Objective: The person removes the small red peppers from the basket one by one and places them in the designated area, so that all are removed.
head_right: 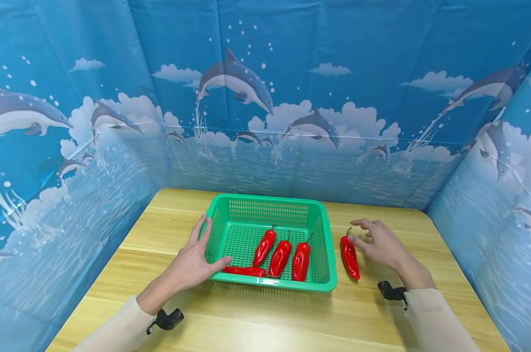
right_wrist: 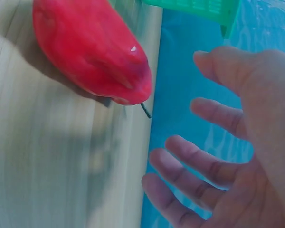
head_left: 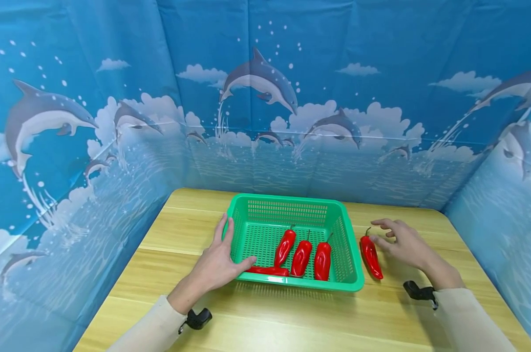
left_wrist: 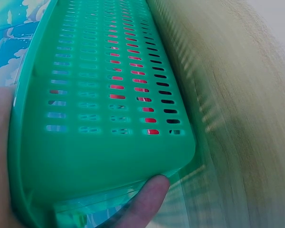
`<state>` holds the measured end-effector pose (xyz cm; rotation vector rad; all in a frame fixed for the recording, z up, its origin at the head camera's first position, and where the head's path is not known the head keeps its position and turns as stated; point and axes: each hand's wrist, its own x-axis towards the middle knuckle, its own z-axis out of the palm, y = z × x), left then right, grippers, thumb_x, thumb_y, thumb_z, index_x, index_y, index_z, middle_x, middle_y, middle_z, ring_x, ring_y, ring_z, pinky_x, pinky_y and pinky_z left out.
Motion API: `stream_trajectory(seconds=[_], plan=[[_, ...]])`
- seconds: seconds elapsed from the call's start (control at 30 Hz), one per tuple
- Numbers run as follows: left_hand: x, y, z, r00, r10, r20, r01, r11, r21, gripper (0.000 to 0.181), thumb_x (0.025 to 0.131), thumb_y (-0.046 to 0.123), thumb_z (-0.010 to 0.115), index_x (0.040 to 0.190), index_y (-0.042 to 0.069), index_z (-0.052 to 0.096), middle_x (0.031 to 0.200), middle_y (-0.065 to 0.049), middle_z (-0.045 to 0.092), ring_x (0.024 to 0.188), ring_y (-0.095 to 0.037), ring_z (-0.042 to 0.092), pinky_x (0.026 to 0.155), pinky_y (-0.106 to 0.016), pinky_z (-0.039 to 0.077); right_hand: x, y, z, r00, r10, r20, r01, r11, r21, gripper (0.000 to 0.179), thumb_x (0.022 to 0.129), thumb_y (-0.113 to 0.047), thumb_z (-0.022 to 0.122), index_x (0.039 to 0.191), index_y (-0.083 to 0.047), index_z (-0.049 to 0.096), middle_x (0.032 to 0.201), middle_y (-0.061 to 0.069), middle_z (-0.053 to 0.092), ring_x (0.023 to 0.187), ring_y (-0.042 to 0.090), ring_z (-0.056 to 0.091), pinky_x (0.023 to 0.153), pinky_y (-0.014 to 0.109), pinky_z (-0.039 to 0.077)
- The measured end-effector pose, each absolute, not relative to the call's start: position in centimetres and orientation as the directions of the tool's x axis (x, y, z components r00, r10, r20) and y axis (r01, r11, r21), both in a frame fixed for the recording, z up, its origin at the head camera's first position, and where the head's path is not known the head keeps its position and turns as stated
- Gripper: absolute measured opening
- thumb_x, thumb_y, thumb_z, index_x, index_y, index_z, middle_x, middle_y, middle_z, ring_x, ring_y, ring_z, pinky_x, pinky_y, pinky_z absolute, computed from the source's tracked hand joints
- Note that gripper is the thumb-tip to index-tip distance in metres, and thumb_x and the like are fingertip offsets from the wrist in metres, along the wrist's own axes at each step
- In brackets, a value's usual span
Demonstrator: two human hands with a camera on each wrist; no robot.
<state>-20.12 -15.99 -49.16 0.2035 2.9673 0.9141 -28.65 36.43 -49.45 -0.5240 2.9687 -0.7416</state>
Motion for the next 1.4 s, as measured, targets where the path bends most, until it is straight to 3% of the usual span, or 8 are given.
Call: stream_trajectory(seconds=[0.37,0.6,1.4], plan=[[-20.1,-15.9,-49.0,-0.99,0.138,0.014,0.121,0.811,0.572,0.128,0.101,0.064,0.082,0.188,0.008,0.006,0.2,-0.001,-0.008,0.053,-0.015,0.058,0.051,-0.033,0.043,-28.4,35.2,-48.3,-0.95,-0.303,0.079,-0.307,0.85,-0.429,0.057,0.117,-0.034,0.074,0.164,-0.003,0.063,0.145,0.035,0.065,0.119,0.049,0.072,0.097,0.068,0.063],[-20.2,-15.9,-49.0,-0.99,0.139,0.01,0.12,0.81,0.574,0.129,0.101,0.069,0.08,0.188,0.009,0.005,0.2,-0.002,-0.009,0.05,-0.018,0.056,0.049,-0.032,0.043,-28.4,34.5,-47.7,-0.949,-0.303,0.087,-0.311,0.855,-0.416,0.058,0.118,-0.037,0.073,0.164,-0.003,0.063,0.147,0.035,0.065,0.118,0.048,0.072,0.095,0.069,0.062],[-20.3,-15.8,-49.5,-0.993,0.115,0.025,0.11,0.823,0.557,0.127,0.101,0.071,0.079,0.188,0.009,0.01,0.2,-0.002,-0.006,0.051,-0.017,0.055,0.049,-0.033,0.044,-27.9,32.0,-46.7,-0.938,-0.321,0.13,-0.346,0.839,-0.421,0.055,0.115,-0.036,0.076,0.16,-0.005,0.068,0.145,0.031,0.068,0.118,0.045,0.072,0.094,0.066,0.063]])
